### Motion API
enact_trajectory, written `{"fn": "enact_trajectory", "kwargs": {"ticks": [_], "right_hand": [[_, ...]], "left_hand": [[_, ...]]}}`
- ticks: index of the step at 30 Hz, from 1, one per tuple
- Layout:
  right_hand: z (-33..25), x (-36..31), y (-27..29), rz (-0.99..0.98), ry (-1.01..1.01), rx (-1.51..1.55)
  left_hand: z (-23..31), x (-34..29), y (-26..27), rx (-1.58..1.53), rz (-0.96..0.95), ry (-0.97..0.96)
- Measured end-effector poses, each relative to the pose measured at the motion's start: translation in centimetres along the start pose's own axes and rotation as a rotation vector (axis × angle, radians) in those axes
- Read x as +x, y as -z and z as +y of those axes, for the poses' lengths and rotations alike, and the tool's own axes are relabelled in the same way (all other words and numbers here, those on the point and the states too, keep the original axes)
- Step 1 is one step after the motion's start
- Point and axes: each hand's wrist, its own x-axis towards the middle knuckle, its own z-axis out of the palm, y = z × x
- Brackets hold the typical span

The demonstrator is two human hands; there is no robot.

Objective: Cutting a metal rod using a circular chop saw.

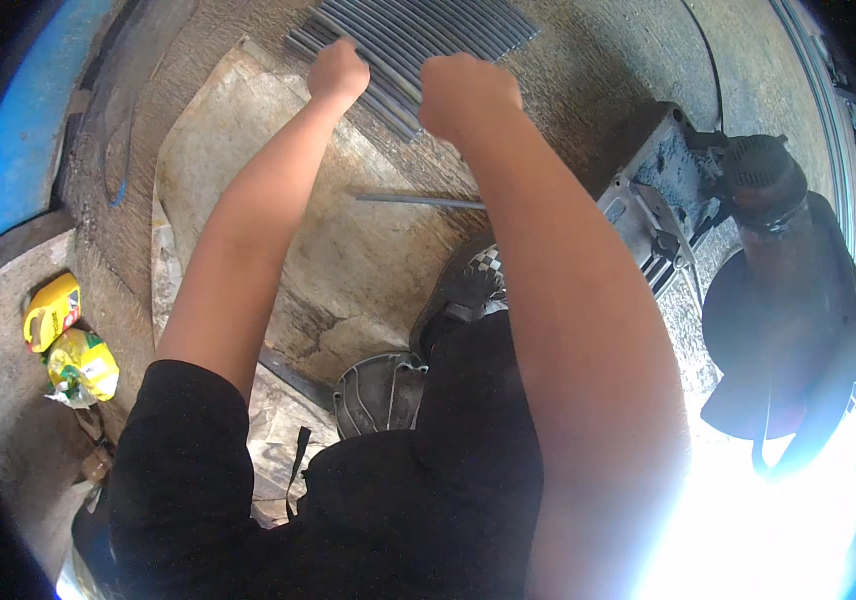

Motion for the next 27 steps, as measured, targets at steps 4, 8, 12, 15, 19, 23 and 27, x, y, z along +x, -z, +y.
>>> {"fn": "enact_trajectory", "kwargs": {"ticks": [4, 8, 12, 15, 19, 23, 27], "right_hand": [[1.9, 0.3, -0.1, 0.09, -0.027, 0.021], [3.5, -0.3, 0.0, 0.075, -0.057, 0.054], [4.0, -0.3, -0.3, 0.064, -0.059, 0.054], [4.6, -0.6, -0.3, 0.072, -0.04, 0.058], [4.8, -0.7, -0.9, 0.082, -0.031, 0.044], [5.0, -0.8, -1.1, 0.101, -0.004, 0.09], [5.9, -0.8, -1.2, 0.082, 0.004, 0.092]], "left_hand": [[-2.1, 1.5, -1.3, 0.381, -0.038, -0.48], [-1.9, 1.9, -2.0, 0.624, 0.101, -0.725], [-1.0, 2.1, -1.5, 0.748, 0.071, -0.833], [-1.0, 2.3, -1.5, 0.801, 0.059, -0.907], [-1.7, 1.9, -1.3, 0.749, 0.02, -1.006], [-1.6, 2.2, -0.7, 0.741, -0.098, -1.03], [-1.0, 2.1, -0.3, 0.728, -0.164, -1.041]]}}
